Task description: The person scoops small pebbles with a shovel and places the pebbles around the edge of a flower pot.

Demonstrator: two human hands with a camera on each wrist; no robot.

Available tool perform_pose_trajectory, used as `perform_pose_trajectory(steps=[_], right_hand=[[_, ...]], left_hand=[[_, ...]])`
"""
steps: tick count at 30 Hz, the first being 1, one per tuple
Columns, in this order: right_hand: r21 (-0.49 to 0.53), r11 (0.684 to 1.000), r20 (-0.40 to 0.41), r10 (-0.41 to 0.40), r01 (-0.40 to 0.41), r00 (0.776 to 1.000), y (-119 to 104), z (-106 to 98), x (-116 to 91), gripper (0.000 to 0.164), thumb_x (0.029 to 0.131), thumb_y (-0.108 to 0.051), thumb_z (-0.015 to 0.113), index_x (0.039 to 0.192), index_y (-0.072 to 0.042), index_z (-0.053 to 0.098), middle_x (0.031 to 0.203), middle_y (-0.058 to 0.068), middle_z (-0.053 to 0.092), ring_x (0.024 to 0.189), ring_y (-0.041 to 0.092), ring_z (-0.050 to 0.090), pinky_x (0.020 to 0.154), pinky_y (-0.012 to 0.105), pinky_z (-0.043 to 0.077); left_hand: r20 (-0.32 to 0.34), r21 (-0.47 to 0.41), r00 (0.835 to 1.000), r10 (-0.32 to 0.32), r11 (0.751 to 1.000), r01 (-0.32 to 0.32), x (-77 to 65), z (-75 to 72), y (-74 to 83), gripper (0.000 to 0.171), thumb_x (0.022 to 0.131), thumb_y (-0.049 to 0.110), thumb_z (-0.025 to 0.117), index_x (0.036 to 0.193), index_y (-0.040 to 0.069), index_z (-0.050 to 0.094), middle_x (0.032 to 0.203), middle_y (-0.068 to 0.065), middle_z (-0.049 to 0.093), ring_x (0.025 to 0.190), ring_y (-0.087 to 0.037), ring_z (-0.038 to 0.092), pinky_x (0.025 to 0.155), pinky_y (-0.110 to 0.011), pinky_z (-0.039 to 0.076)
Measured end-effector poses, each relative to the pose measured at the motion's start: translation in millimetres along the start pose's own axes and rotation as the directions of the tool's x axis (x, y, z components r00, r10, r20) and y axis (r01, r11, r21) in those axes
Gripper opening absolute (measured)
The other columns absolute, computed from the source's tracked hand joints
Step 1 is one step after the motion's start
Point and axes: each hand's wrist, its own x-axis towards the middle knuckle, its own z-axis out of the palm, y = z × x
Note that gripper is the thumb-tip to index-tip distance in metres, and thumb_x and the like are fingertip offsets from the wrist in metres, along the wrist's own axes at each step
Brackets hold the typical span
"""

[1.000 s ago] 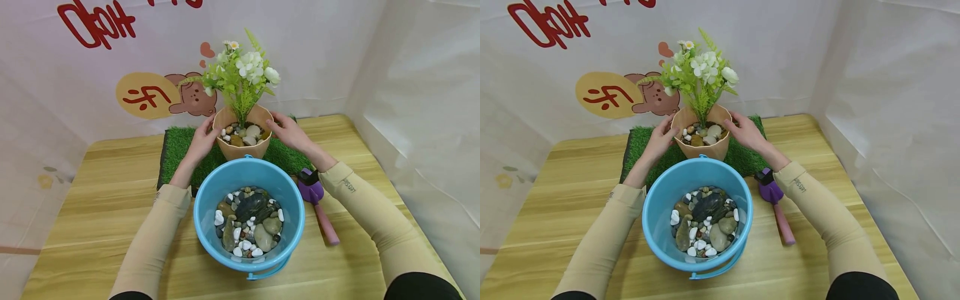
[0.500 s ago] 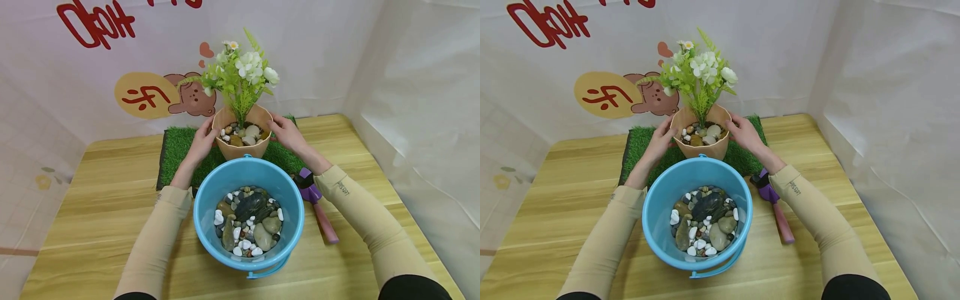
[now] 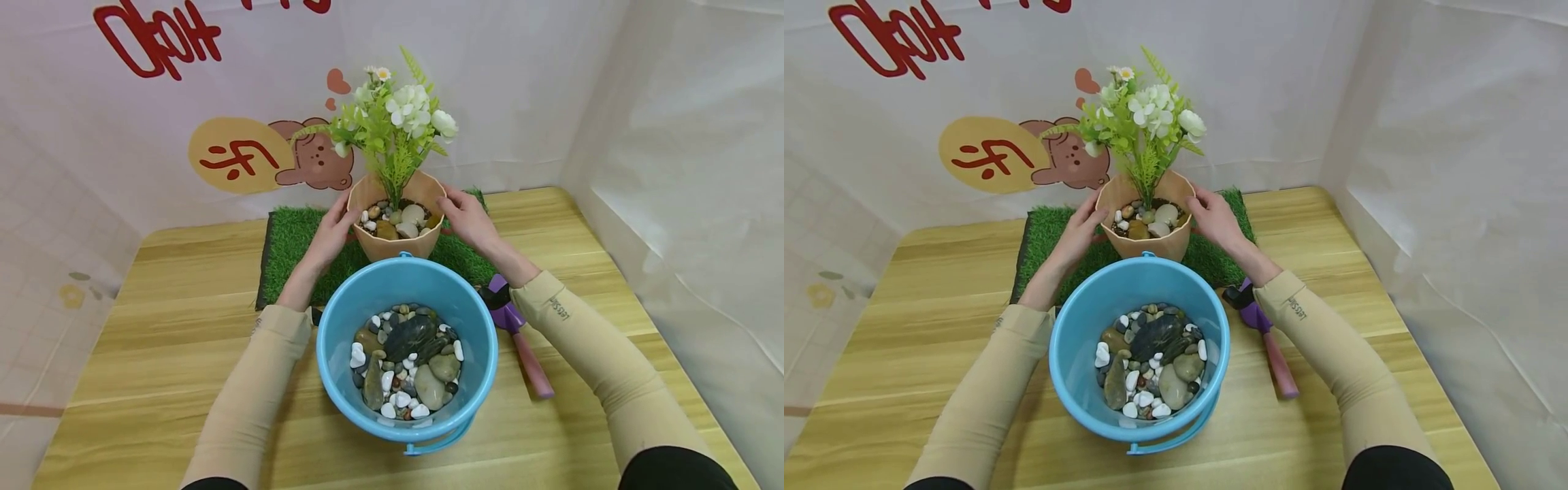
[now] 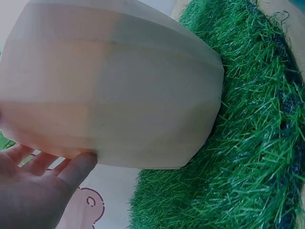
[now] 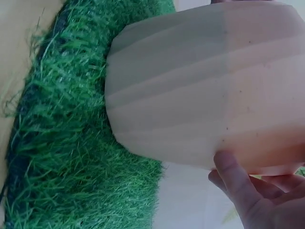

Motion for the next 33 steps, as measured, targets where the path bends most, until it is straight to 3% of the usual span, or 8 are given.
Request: perform_pose_trajectory(steps=[3,8,12,15,19,23,26,33], right_hand=[[0.006,1.000,-0.018,0.003,-0.003,1.000,-3,1,0,0.048,0.101,-0.036,0.036,0.149,-0.028,0.032,0.157,0.006,0.032,0.130,0.029,0.050,0.087,0.041,0.057],[-0.015,1.000,-0.086,0.008,-0.010,0.996,-7,1,2,0.046,0.101,-0.032,0.034,0.147,-0.028,0.036,0.139,0.021,0.048,0.111,0.035,0.059,0.078,0.038,0.060],[-0.037,0.999,-0.132,0.004,-0.009,0.991,-9,-3,0,0.046,0.100,-0.028,0.034,0.145,-0.024,0.041,0.142,0.016,0.051,0.115,0.030,0.061,0.070,0.032,0.060],[-0.078,0.997,-0.163,-0.011,-0.002,0.987,-12,-12,-3,0.045,0.099,-0.026,0.034,0.142,-0.021,0.046,0.134,0.018,0.058,0.096,0.028,0.067,0.063,0.029,0.059],[-0.107,0.994,-0.185,-0.011,-0.009,0.983,-19,-32,-11,0.044,0.099,-0.027,0.034,0.139,-0.019,0.050,0.130,0.018,0.060,0.079,0.023,0.062,0.063,0.030,0.059],[-0.145,0.989,-0.207,0.003,-0.034,0.978,-22,-57,-23,0.043,0.098,-0.027,0.034,0.133,-0.016,0.057,0.104,0.014,0.065,0.061,0.009,0.057,0.061,0.028,0.059],[-0.176,0.983,-0.231,0.006,-0.048,0.973,-20,-71,-32,0.043,0.097,-0.025,0.034,0.128,-0.013,0.062,0.072,0.003,0.053,0.044,0.007,0.043,0.057,0.027,0.058],[-0.217,0.974,-0.291,-0.003,-0.063,0.957,-7,-93,-45,0.041,0.096,-0.024,0.035,0.113,-0.007,0.069,0.045,-0.011,0.039,0.038,0.008,0.041,0.048,0.026,0.052]], left_hand=[[0.049,-0.041,0.999,-0.003,0.999,0.005,-1.3,-4.8,1.2,0.056,0.101,0.030,0.043,0.151,0.037,0.019,0.159,-0.002,0.024,0.144,-0.028,0.032,0.108,-0.056,0.040],[0.177,-0.072,0.982,0.059,0.996,-0.047,-6.4,-12.2,8.6,0.076,0.093,0.012,0.057,0.153,0.030,0.014,0.162,-0.001,0.015,0.150,-0.024,0.019,0.116,-0.055,0.028],[0.219,-0.007,0.970,0.108,0.994,-0.109,-11.0,-8.7,21.4,0.085,0.089,0.009,0.063,0.155,0.023,0.010,0.163,-0.005,0.013,0.151,-0.027,0.014,0.118,-0.054,0.025],[0.231,0.029,0.964,0.129,0.990,-0.140,-10.7,-2.2,30.5,0.087,0.089,0.010,0.064,0.155,0.020,0.010,0.161,-0.008,0.016,0.149,-0.031,0.018,0.117,-0.054,0.026],[0.260,0.095,0.957,0.125,0.983,-0.155,-4.2,10.3,44.8,0.088,0.089,0.012,0.065,0.155,0.018,0.008,0.161,-0.009,0.016,0.148,-0.034,0.022,0.115,-0.053,0.030],[0.314,0.208,0.947,0.062,0.969,-0.133,5.4,26.9,62.9,0.089,0.089,0.019,0.065,0.155,0.017,0.006,0.162,-0.008,0.016,0.145,-0.034,0.029,0.110,-0.048,0.040],[0.364,0.276,0.931,0.030,0.951,-0.139,10.9,36.4,73.9,0.089,0.089,0.023,0.066,0.155,0.016,0.007,0.161,-0.008,0.018,0.143,-0.033,0.033,0.107,-0.045,0.044],[0.467,0.255,0.883,0.042,0.950,-0.180,25.1,55.4,83.1,0.091,0.087,0.018,0.068,0.155,0.014,0.008,0.160,-0.013,0.022,0.141,-0.036,0.036,0.106,-0.044,0.045]])
